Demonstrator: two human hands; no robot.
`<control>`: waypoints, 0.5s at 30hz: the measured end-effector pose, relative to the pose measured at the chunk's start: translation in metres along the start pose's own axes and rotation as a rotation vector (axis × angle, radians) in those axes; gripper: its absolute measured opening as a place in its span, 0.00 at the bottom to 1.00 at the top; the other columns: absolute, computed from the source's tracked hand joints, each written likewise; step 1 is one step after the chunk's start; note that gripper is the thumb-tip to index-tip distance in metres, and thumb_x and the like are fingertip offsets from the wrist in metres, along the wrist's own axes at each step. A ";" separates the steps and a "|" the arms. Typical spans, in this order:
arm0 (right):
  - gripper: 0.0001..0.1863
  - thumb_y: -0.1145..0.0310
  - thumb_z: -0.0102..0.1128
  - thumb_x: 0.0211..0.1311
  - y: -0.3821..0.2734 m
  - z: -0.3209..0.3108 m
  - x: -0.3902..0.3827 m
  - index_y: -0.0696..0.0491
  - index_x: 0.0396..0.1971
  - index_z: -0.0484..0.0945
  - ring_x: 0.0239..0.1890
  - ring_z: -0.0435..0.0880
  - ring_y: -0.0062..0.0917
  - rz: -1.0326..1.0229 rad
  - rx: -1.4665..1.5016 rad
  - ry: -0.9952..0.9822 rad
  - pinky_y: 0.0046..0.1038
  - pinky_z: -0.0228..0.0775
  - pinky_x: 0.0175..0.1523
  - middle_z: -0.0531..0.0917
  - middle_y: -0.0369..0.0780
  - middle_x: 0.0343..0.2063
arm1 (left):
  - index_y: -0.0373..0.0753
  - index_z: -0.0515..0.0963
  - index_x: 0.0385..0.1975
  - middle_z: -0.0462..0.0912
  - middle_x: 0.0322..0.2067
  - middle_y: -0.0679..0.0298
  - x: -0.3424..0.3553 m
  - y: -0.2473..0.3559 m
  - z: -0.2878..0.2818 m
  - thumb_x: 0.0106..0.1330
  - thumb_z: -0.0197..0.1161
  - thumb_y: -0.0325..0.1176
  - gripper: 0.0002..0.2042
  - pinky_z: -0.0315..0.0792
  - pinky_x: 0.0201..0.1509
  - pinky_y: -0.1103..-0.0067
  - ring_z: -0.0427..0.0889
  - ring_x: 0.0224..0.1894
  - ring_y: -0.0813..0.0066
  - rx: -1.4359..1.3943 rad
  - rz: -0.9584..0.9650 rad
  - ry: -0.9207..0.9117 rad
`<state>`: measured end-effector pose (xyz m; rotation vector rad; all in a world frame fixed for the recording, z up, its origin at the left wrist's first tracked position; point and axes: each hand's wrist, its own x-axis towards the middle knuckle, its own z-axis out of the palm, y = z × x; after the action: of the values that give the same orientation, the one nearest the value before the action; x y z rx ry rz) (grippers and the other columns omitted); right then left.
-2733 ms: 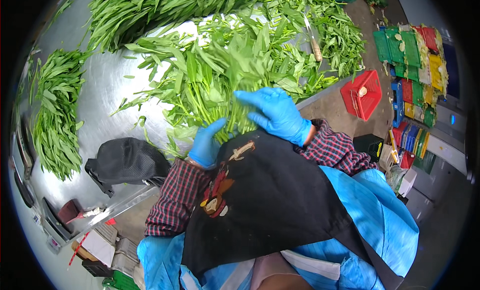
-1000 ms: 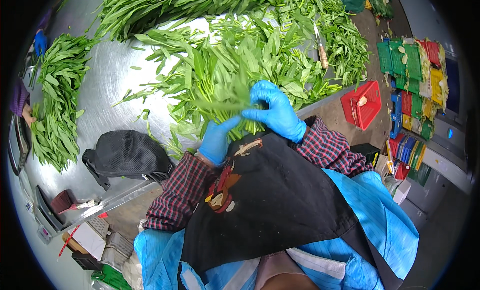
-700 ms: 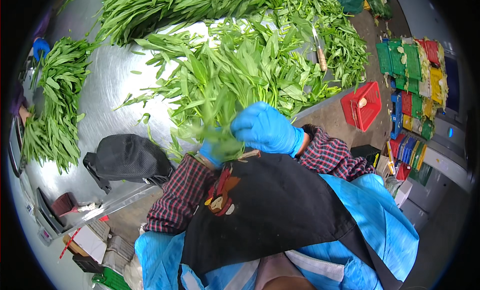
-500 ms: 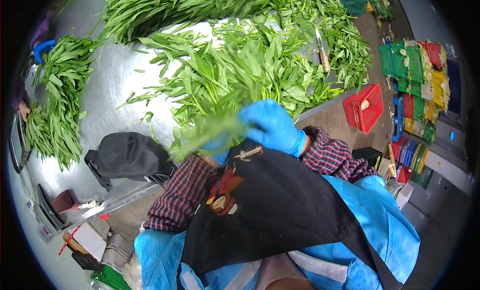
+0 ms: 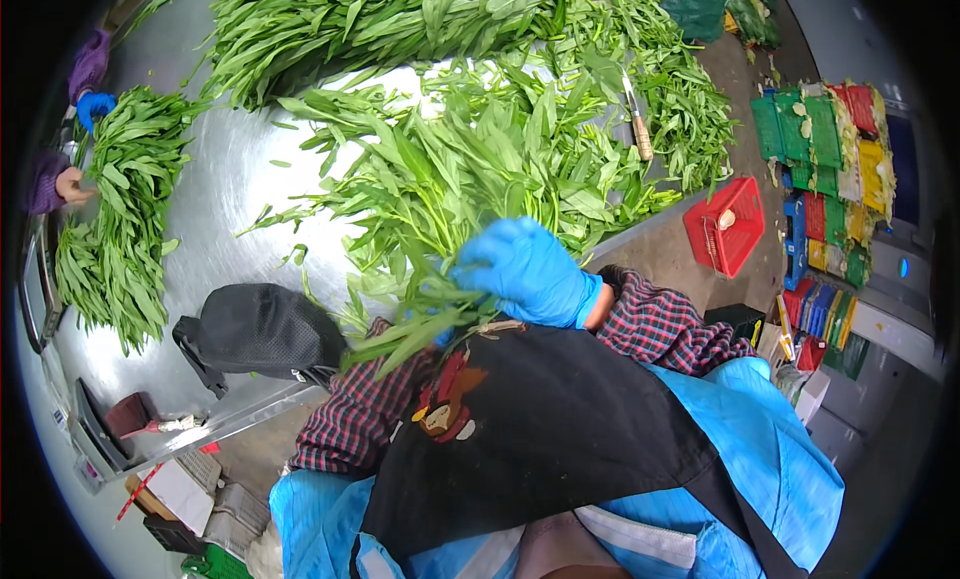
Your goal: Sorting leafy greens into bunches on a processing table.
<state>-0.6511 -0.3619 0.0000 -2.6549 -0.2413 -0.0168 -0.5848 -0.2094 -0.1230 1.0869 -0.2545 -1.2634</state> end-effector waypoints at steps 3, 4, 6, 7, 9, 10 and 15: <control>0.16 0.64 0.58 0.53 0.002 0.008 -0.005 0.48 0.43 0.77 0.41 0.77 0.39 -0.028 0.267 -0.068 0.37 0.70 0.41 0.78 0.38 0.40 | 0.33 0.75 0.48 0.80 0.44 0.61 0.000 0.017 0.003 0.64 0.58 0.27 0.13 0.73 0.50 0.76 0.80 0.44 0.73 -0.057 -0.059 -0.034; 0.15 0.63 0.58 0.55 0.004 0.017 -0.011 0.50 0.43 0.77 0.41 0.77 0.41 -0.038 0.364 -0.041 0.38 0.71 0.41 0.78 0.39 0.40 | 0.33 0.75 0.48 0.80 0.44 0.61 0.004 0.016 0.005 0.64 0.58 0.27 0.13 0.73 0.51 0.76 0.80 0.44 0.74 -0.064 -0.062 -0.048; 0.17 0.60 0.60 0.58 -0.001 0.020 -0.013 0.54 0.44 0.75 0.43 0.77 0.45 0.011 0.501 -0.072 0.41 0.72 0.42 0.78 0.44 0.41 | 0.33 0.76 0.47 0.81 0.43 0.61 0.004 0.014 0.005 0.64 0.58 0.27 0.13 0.73 0.51 0.76 0.80 0.44 0.74 -0.051 -0.071 -0.049; 0.18 0.59 0.61 0.58 -0.002 0.019 -0.013 0.54 0.44 0.75 0.44 0.77 0.45 0.041 0.559 -0.094 0.41 0.72 0.43 0.78 0.45 0.41 | 0.34 0.76 0.47 0.81 0.43 0.61 0.004 0.013 0.003 0.64 0.58 0.27 0.12 0.73 0.51 0.76 0.80 0.43 0.74 -0.036 -0.068 -0.045; 0.20 0.58 0.62 0.58 -0.005 0.018 -0.012 0.56 0.44 0.75 0.44 0.77 0.46 0.001 0.647 -0.038 0.40 0.72 0.45 0.78 0.47 0.42 | 0.34 0.77 0.46 0.81 0.42 0.61 0.005 0.007 0.005 0.64 0.58 0.27 0.12 0.72 0.51 0.76 0.80 0.43 0.74 -0.005 -0.062 -0.043; 0.20 0.58 0.62 0.58 -0.007 0.017 -0.008 0.57 0.44 0.74 0.44 0.77 0.46 -0.075 0.672 0.043 0.40 0.71 0.46 0.78 0.48 0.42 | 0.34 0.78 0.45 0.82 0.42 0.60 0.006 0.005 0.007 0.64 0.59 0.27 0.12 0.72 0.51 0.76 0.80 0.43 0.74 0.012 -0.057 -0.046; 0.21 0.65 0.63 0.57 -0.010 -0.036 -0.016 0.58 0.48 0.73 0.43 0.78 0.41 0.131 0.920 0.085 0.35 0.71 0.50 0.78 0.48 0.43 | 0.35 0.80 0.43 0.82 0.41 0.60 0.013 -0.003 0.008 0.63 0.59 0.27 0.10 0.72 0.51 0.76 0.81 0.42 0.74 0.243 0.017 -0.136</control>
<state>-0.6673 -0.3726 0.0353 -1.7424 -0.0240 0.0194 -0.5878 -0.2247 -0.1261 1.2031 -0.5306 -1.3170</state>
